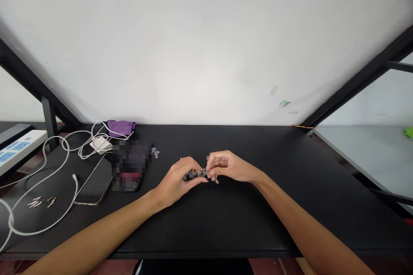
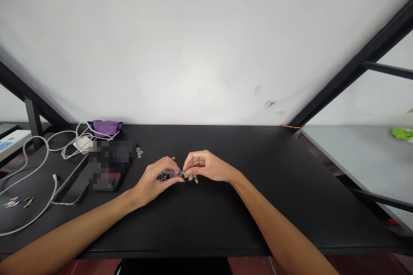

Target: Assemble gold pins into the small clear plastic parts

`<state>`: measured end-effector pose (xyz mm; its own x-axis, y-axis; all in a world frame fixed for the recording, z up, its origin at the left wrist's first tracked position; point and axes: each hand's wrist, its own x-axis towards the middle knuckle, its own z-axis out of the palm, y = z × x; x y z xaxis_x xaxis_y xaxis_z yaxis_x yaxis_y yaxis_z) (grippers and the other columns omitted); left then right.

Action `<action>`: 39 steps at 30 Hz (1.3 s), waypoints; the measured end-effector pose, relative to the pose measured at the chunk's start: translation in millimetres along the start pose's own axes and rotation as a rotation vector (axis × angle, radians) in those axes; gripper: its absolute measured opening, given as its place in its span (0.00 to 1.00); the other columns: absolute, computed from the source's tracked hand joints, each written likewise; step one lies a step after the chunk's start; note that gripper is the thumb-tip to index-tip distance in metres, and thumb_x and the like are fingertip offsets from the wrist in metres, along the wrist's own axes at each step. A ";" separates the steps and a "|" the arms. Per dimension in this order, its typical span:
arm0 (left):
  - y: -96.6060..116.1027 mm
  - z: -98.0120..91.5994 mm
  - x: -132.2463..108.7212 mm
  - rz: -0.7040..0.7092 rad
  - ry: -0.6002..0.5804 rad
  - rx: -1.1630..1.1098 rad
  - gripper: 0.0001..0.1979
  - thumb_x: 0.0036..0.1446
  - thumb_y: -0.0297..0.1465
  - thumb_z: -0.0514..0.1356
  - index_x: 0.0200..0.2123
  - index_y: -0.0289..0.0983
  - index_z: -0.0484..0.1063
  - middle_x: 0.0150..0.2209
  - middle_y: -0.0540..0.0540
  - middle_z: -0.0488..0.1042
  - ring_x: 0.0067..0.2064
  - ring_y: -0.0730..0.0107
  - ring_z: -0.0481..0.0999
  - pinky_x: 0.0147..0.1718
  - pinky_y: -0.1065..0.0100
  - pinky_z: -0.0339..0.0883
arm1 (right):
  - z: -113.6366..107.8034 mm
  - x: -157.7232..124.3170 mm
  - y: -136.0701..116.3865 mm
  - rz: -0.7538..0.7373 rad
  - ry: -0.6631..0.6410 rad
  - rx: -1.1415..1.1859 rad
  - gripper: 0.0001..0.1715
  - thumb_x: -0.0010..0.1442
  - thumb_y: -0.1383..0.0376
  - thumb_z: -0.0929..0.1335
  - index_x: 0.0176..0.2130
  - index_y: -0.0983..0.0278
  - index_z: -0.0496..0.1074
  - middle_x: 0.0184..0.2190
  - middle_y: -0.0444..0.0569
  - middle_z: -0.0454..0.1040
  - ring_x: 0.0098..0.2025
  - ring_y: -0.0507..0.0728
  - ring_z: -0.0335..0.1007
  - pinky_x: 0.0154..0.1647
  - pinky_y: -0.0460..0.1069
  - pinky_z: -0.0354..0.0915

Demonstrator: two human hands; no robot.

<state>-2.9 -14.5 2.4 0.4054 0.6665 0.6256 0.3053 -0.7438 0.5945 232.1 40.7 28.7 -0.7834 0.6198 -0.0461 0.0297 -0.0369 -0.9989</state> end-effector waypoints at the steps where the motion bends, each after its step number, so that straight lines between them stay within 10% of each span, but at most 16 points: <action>1: 0.1 0.1 -0.1 0.001 -0.001 -0.004 0.10 0.64 0.37 0.67 0.41 0.37 0.74 0.36 0.46 0.78 0.37 0.68 0.76 0.39 0.66 0.70 | -0.3 -0.1 -0.3 0.005 -0.008 -0.007 0.18 0.60 0.55 0.77 0.38 0.66 0.75 0.32 0.48 0.80 0.33 0.53 0.76 0.37 0.50 0.74; 39: -3.7 -0.2 -1.2 0.030 -0.032 0.056 0.12 0.62 0.38 0.68 0.40 0.37 0.72 0.33 0.49 0.75 0.34 0.71 0.72 0.37 0.68 0.64 | 5.5 -1.7 -3.0 -0.016 -0.091 -0.140 0.14 0.68 0.56 0.72 0.42 0.65 0.80 0.34 0.48 0.76 0.33 0.52 0.72 0.39 0.49 0.69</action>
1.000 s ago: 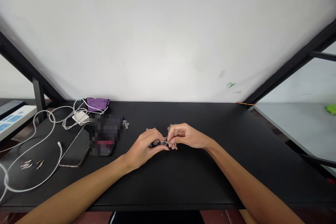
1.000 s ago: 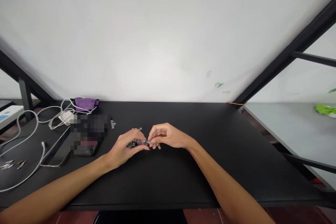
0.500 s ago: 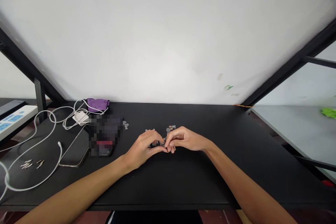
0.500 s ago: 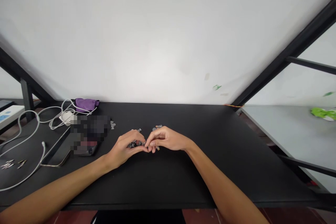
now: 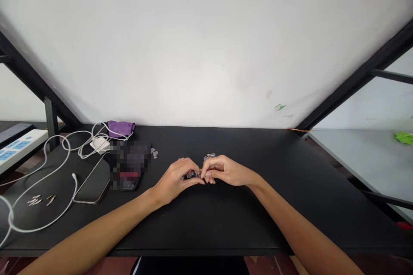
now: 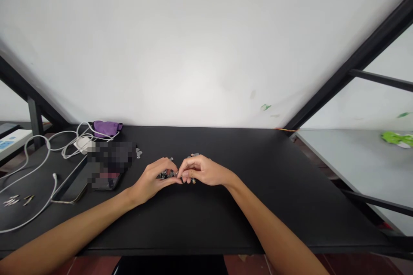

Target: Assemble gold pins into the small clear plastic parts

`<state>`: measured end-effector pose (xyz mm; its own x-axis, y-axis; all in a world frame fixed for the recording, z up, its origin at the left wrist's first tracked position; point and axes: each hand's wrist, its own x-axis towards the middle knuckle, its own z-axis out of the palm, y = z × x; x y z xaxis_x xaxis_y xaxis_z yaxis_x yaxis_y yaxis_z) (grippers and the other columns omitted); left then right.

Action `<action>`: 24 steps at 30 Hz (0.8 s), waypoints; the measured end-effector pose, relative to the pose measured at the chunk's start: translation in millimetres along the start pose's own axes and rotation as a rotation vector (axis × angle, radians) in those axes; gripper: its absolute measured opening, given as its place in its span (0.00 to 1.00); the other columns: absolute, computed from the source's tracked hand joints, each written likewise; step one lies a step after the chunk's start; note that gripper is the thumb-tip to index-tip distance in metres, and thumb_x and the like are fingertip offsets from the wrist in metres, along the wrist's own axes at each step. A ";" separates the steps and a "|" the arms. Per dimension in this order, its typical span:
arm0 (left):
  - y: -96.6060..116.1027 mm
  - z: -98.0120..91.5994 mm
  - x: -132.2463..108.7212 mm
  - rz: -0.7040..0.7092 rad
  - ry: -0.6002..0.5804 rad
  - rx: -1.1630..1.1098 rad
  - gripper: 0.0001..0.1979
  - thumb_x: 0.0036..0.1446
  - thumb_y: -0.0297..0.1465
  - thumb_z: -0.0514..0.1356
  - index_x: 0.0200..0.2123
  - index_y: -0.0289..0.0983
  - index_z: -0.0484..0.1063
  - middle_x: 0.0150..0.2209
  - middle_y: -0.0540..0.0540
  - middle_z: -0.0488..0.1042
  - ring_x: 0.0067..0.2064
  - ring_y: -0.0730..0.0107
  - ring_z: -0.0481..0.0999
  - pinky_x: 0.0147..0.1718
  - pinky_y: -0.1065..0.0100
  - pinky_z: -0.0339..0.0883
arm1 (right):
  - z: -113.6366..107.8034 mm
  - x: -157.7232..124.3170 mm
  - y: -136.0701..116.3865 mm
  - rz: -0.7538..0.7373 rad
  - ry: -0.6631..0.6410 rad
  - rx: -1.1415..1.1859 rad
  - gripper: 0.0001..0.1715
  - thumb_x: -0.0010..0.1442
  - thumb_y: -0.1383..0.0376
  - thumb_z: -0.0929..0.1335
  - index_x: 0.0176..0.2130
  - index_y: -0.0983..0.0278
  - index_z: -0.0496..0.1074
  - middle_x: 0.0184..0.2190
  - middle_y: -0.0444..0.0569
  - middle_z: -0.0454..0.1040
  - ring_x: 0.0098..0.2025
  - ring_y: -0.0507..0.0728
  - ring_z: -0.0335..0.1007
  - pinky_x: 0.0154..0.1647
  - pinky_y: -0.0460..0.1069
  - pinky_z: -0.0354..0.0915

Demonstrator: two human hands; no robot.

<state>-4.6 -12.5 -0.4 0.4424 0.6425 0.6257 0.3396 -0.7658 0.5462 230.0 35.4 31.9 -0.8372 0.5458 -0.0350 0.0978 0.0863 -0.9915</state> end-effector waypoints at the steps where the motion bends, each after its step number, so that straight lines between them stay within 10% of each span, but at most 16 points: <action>1: -0.5 -0.3 -0.1 -0.006 -0.005 0.002 0.12 0.62 0.38 0.68 0.40 0.37 0.71 0.34 0.49 0.75 0.34 0.71 0.72 0.37 0.68 0.65 | 0.3 -0.1 0.1 -0.002 0.003 -0.010 0.14 0.68 0.56 0.71 0.43 0.65 0.79 0.34 0.48 0.76 0.33 0.52 0.71 0.39 0.49 0.69; 15: -13.3 -28.6 8.5 0.014 -0.256 0.268 0.17 0.63 0.44 0.65 0.46 0.39 0.70 0.42 0.46 0.75 0.41 0.66 0.74 0.43 0.65 0.64 | -34.9 -14.4 -8.3 -0.044 0.315 -0.160 0.15 0.66 0.54 0.71 0.43 0.64 0.77 0.34 0.48 0.75 0.37 0.55 0.71 0.43 0.52 0.69; 24: -13.3 -26.2 10.6 0.018 -0.447 0.360 0.21 0.56 0.41 0.72 0.46 0.38 0.70 0.41 0.47 0.72 0.41 0.63 0.72 0.44 0.65 0.59 | -34.6 -12.7 -5.4 0.002 0.246 -0.269 0.14 0.66 0.54 0.71 0.41 0.63 0.73 0.33 0.46 0.75 0.36 0.55 0.72 0.44 0.52 0.67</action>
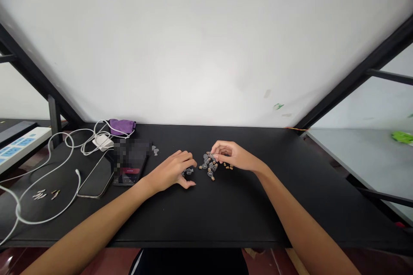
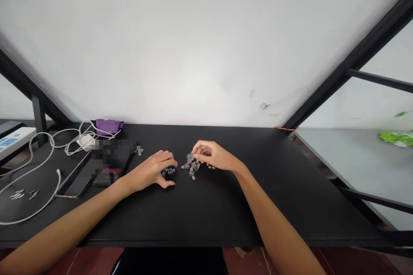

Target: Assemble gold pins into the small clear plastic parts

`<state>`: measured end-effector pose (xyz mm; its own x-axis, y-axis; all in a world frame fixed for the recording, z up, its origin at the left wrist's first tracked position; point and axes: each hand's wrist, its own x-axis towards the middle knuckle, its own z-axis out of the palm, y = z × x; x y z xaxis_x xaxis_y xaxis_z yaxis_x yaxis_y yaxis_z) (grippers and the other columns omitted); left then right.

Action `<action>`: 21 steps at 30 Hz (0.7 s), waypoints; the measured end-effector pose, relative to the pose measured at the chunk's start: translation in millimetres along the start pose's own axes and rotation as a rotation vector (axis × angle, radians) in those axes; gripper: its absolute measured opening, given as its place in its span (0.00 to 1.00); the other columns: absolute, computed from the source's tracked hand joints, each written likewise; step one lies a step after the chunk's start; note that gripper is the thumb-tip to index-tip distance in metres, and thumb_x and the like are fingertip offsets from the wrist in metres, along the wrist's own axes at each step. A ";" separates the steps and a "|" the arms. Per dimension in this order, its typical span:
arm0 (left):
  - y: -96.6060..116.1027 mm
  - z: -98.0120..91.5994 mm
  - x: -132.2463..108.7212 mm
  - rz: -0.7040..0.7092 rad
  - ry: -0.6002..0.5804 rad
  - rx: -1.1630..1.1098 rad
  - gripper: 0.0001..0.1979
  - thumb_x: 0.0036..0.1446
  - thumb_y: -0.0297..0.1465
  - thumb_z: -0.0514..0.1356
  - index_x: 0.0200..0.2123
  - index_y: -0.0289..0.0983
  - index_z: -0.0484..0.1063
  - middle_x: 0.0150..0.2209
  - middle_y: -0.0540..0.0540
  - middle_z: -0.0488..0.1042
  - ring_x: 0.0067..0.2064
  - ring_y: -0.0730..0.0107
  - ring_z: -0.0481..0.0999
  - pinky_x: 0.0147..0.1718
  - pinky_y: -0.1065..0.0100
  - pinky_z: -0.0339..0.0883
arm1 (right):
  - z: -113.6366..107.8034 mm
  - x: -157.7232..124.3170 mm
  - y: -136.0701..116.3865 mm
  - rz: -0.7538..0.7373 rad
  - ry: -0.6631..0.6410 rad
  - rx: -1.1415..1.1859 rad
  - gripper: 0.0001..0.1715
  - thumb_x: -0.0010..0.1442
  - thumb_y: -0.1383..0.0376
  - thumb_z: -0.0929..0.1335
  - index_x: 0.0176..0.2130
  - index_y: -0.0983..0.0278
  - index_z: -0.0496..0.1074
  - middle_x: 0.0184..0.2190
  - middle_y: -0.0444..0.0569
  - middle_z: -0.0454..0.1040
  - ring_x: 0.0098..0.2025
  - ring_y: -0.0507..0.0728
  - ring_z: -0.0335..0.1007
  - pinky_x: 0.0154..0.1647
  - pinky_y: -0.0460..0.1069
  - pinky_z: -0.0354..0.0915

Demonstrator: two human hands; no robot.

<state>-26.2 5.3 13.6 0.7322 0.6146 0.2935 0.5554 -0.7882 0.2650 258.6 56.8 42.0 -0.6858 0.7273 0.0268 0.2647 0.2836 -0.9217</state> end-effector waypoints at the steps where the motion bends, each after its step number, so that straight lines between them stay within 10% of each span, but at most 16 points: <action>1: 0.5 -0.1 0.4 -0.006 -0.001 0.012 0.19 0.56 0.38 0.72 0.46 0.38 0.71 0.40 0.48 0.72 0.41 0.63 0.71 0.44 0.65 0.58 | 0.9 0.2 0.2 0.002 -0.010 -0.004 0.14 0.65 0.54 0.71 0.42 0.63 0.72 0.33 0.46 0.75 0.36 0.55 0.72 0.44 0.52 0.67; 21: 15.8 -5.7 -1.2 -0.002 0.000 0.109 0.08 0.67 0.26 0.56 0.47 0.38 0.72 0.40 0.47 0.72 0.42 0.64 0.71 0.45 0.62 0.58 | 8.4 1.4 0.0 0.033 0.022 -0.172 0.21 0.65 0.48 0.70 0.39 0.64 0.75 0.27 0.44 0.70 0.27 0.52 0.61 0.28 0.48 0.60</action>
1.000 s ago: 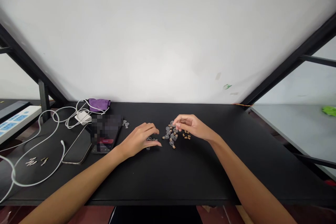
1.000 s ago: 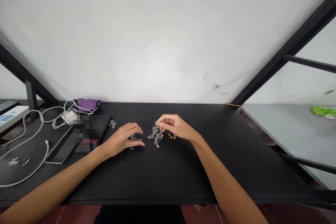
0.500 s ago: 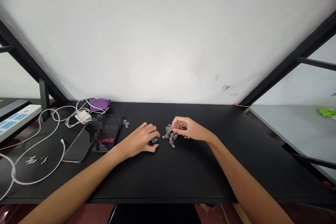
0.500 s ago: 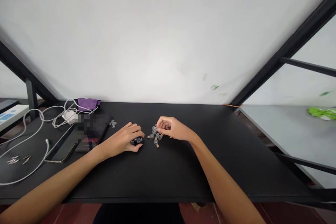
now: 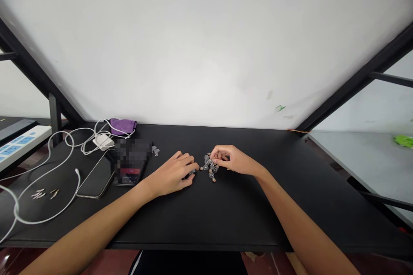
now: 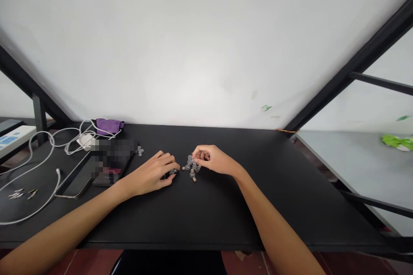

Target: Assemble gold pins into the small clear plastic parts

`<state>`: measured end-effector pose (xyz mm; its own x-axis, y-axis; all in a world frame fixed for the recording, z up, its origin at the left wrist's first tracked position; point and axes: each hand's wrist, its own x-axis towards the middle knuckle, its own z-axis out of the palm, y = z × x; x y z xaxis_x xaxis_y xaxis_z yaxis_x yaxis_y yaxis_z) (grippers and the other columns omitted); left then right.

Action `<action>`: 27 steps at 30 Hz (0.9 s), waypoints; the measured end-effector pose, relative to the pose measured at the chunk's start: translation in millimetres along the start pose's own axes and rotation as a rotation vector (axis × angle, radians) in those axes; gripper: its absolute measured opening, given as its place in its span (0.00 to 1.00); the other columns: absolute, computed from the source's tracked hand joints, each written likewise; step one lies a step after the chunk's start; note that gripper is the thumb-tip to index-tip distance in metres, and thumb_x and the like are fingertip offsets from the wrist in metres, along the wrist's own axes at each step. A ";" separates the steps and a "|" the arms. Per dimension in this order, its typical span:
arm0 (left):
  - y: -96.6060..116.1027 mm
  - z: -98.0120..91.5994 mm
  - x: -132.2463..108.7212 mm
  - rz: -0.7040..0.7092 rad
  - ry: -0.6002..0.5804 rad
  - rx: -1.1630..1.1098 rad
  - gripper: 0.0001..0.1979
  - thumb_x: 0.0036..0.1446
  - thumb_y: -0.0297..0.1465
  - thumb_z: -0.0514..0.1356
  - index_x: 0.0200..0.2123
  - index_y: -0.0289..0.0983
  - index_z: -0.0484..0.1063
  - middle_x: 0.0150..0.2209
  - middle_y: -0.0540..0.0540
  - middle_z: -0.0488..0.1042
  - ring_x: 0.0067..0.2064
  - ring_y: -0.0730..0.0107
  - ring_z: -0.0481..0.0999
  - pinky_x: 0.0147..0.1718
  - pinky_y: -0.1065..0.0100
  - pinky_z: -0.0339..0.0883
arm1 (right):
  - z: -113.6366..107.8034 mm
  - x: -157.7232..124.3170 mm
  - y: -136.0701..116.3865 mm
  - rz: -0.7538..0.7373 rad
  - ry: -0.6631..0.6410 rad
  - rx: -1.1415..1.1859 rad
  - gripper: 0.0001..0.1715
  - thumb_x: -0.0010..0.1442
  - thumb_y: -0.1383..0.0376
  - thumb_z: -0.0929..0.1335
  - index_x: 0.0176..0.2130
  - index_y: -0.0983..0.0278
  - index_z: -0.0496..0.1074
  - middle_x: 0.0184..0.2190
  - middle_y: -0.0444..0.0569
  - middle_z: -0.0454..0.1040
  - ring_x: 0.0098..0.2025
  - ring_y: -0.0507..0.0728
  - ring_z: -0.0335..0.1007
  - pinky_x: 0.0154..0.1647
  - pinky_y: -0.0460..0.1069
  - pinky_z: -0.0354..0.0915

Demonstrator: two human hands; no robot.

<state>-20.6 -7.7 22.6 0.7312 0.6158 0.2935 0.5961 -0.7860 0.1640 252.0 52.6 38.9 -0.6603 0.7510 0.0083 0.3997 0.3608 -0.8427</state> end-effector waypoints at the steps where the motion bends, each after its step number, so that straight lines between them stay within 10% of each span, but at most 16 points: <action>1: 0.9 0.8 0.1 -0.008 0.010 -0.013 0.08 0.67 0.26 0.56 0.48 0.39 0.72 0.40 0.47 0.72 0.42 0.64 0.71 0.46 0.62 0.58 | 0.2 0.2 1.0 -0.005 -0.004 -0.004 0.21 0.65 0.48 0.70 0.39 0.64 0.75 0.27 0.45 0.70 0.28 0.52 0.61 0.29 0.48 0.60; 27: 15.7 14.0 -0.7 -0.016 0.148 -0.186 0.10 0.70 0.28 0.55 0.52 0.40 0.70 0.44 0.45 0.73 0.42 0.66 0.72 0.47 0.63 0.62 | -14.7 -2.6 5.1 0.051 0.145 -0.109 0.24 0.68 0.45 0.66 0.38 0.62 0.75 0.25 0.41 0.64 0.27 0.52 0.57 0.29 0.49 0.55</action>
<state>-7.1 -19.7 11.8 0.6577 0.6242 0.4217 0.5260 -0.7813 0.3360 265.1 60.5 42.4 -0.5423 0.8386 0.0513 0.5017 0.3721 -0.7809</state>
